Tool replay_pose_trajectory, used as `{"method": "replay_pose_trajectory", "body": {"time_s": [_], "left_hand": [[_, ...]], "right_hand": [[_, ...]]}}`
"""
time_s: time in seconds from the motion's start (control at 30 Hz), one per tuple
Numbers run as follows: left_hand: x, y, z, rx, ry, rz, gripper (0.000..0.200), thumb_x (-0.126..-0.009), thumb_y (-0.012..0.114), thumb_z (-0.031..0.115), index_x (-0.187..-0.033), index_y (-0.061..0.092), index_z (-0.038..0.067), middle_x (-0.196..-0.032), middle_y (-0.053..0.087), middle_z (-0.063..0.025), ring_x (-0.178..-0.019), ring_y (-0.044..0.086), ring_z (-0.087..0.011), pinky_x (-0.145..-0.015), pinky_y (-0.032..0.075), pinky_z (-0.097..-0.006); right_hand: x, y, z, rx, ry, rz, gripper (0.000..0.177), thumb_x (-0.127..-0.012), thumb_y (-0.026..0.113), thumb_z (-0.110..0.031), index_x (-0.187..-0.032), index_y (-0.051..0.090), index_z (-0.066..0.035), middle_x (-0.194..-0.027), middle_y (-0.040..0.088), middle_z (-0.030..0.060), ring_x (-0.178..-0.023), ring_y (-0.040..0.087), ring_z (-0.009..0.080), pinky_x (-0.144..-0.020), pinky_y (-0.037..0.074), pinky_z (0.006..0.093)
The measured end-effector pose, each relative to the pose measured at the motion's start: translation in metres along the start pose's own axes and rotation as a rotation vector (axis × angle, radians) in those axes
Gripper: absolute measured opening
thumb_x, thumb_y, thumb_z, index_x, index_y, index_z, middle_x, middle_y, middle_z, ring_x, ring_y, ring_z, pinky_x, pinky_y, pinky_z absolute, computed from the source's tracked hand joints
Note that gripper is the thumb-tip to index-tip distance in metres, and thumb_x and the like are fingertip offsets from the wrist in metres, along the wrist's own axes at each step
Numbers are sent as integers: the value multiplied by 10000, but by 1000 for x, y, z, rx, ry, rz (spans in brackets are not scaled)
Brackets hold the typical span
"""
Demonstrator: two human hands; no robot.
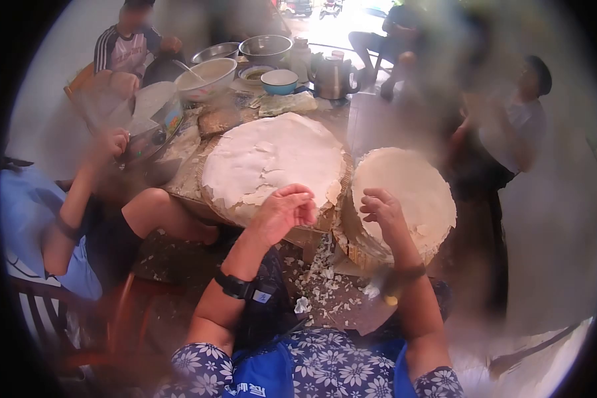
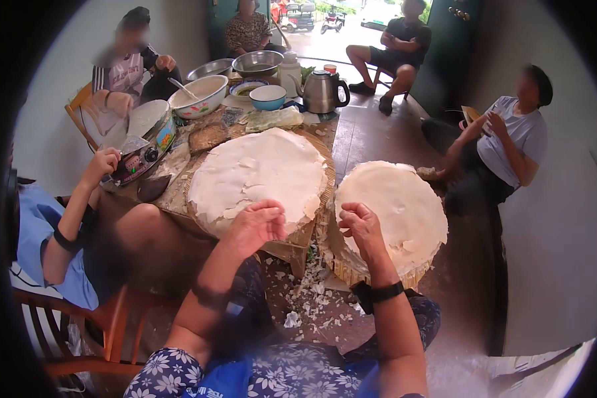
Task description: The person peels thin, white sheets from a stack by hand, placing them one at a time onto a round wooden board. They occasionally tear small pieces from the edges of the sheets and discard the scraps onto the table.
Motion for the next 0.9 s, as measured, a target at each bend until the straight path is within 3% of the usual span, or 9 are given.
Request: {"method": "replay_pose_trajectory", "body": {"time_s": [0.17,0.37,0.6,0.83,0.9], "left_hand": [[63,-54,33,84,203,434,132,-864,560,91,-993,538,67,-860,620,-63,-715,630,-202,-691,532,-343],[94,-77,18,188,221,554,185,-871,549,97,-1047,498,78,-939,593,-78,-792,616,-248,-725,528,-395],[95,-104,36,44,414,765,336,-836,561,107,-1144,428,118,-914,535,-35,-740,576,-178,-635,503,-333],[88,-138,62,-12,388,857,416,-831,562,109,-1208,387,92,-907,530,-42,-703,582,-177,-587,502,-327],[86,-141,66,3,374,847,453,-830,565,105,-1238,372,75,-897,534,-54,-681,589,-181,-565,493,-317]], "right_hand": [[-9,39,9,-118,147,-27,330,-838,578,-157,-1137,518,-29,-847,591,18,-662,582,92,-511,455,219],[-14,55,8,-209,208,-23,341,-843,572,-153,-1149,489,-27,-867,587,38,-649,584,109,-492,457,222],[-22,59,9,-293,238,17,271,-851,565,-154,-1089,498,-43,-815,549,29,-627,577,119,-468,449,229],[-22,69,9,-306,229,12,276,-853,576,-171,-1079,490,-39,-789,531,24,-607,578,121,-469,468,240],[-25,72,10,-347,240,-1,203,-856,575,-179,-1002,502,-58,-773,526,19,-609,579,121,-475,474,241]]}}
Point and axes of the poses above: each hand's wrist, its own x-axis away from the middle knuckle, its own y-axis out of the palm, z = x × y, the point moved 2 cm from there along -x, towards the middle knuckle
